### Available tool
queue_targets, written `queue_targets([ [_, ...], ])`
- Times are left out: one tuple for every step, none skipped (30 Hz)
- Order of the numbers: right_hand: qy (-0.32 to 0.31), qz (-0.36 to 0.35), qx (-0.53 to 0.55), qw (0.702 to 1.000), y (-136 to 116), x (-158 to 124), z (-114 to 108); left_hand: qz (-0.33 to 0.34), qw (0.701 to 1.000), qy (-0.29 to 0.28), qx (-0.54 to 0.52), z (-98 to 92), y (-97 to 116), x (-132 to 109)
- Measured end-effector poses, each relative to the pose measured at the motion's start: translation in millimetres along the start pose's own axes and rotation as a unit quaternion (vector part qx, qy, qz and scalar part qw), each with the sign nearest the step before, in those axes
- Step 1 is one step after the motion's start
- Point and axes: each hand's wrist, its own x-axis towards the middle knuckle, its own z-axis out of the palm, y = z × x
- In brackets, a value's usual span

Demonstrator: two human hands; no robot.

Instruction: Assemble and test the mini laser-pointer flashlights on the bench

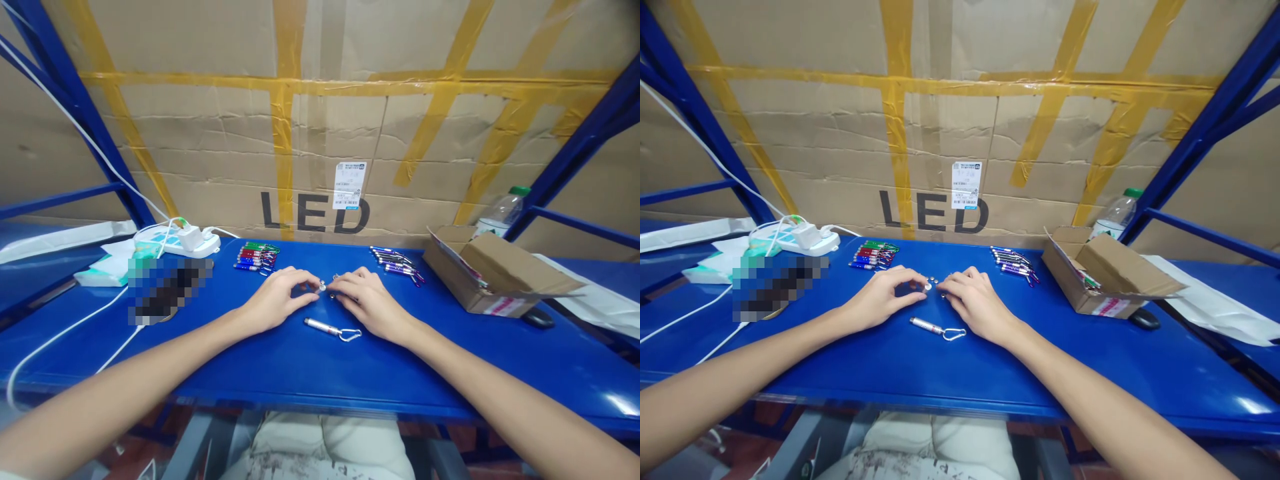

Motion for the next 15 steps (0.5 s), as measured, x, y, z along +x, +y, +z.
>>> queue_targets([
  [-0.01, 0.0, -0.013, 1.0, 0.7, -0.1, 0.3, -0.003, 1.0, 0.001, 0.002, 0.4, -0.7, 0.1],
  [-0.018, 0.0, -0.023, 1.0, 1.1, 0.0, 0.4, -0.005, 1.0, 0.002, 0.004, 0.6, -1.1, 0.2],
  [-0.023, 0.001, -0.032, 0.999, 1.1, 0.1, 0.4, -0.006, 1.0, 0.003, 0.005, 0.8, -1.3, 0.2],
  [-0.026, 0.004, -0.039, 0.999, 1.0, 0.2, 0.4, -0.007, 1.0, 0.003, 0.006, 0.9, -1.2, 0.3],
  [-0.029, 0.005, -0.046, 0.999, 0.6, 0.4, 0.3, -0.008, 1.0, 0.003, 0.007, 0.9, -0.8, 0.3],
  [-0.032, 0.006, -0.053, 0.998, 0.1, 0.5, 0.4, -0.009, 1.0, 0.002, 0.007, 0.9, -0.3, 0.3],
  [-0.033, 0.006, -0.06, 0.998, -0.4, 0.5, 0.4, -0.01, 1.0, 0.0, 0.006, 0.9, 0.3, 0.3],
  [-0.031, 0.006, -0.067, 0.997, -0.9, 0.5, 0.5, -0.011, 1.0, -0.002, 0.006, 0.8, 0.9, 0.3],
  [-0.029, 0.005, -0.073, 0.997, -1.3, 0.3, 0.6, -0.012, 1.0, -0.004, 0.005, 0.7, 1.5, 0.3],
  [-0.025, 0.005, -0.077, 0.997, -1.6, 0.1, 0.8, -0.013, 1.0, -0.007, 0.004, 0.6, 2.1, 0.3],
  [-0.021, 0.005, -0.078, 0.997, -1.9, -0.1, 0.9, -0.013, 1.0, -0.009, 0.003, 0.6, 2.4, 0.2],
  [-0.018, 0.006, -0.077, 0.997, -2.1, -0.4, 1.1, -0.013, 1.0, -0.01, 0.002, 0.5, 2.6, 0.2],
  [-0.016, 0.007, -0.074, 0.997, -2.3, -0.6, 1.3, -0.013, 1.0, -0.01, 0.001, 0.5, 2.6, 0.1],
  [-0.015, 0.008, -0.068, 0.998, -2.5, -0.8, 1.4, -0.012, 1.0, -0.01, 0.001, 0.5, 2.4, 0.0],
  [-0.017, 0.011, -0.06, 0.998, -2.8, -1.0, 1.2, -0.011, 1.0, -0.01, 0.001, 0.5, 2.2, -0.1],
])
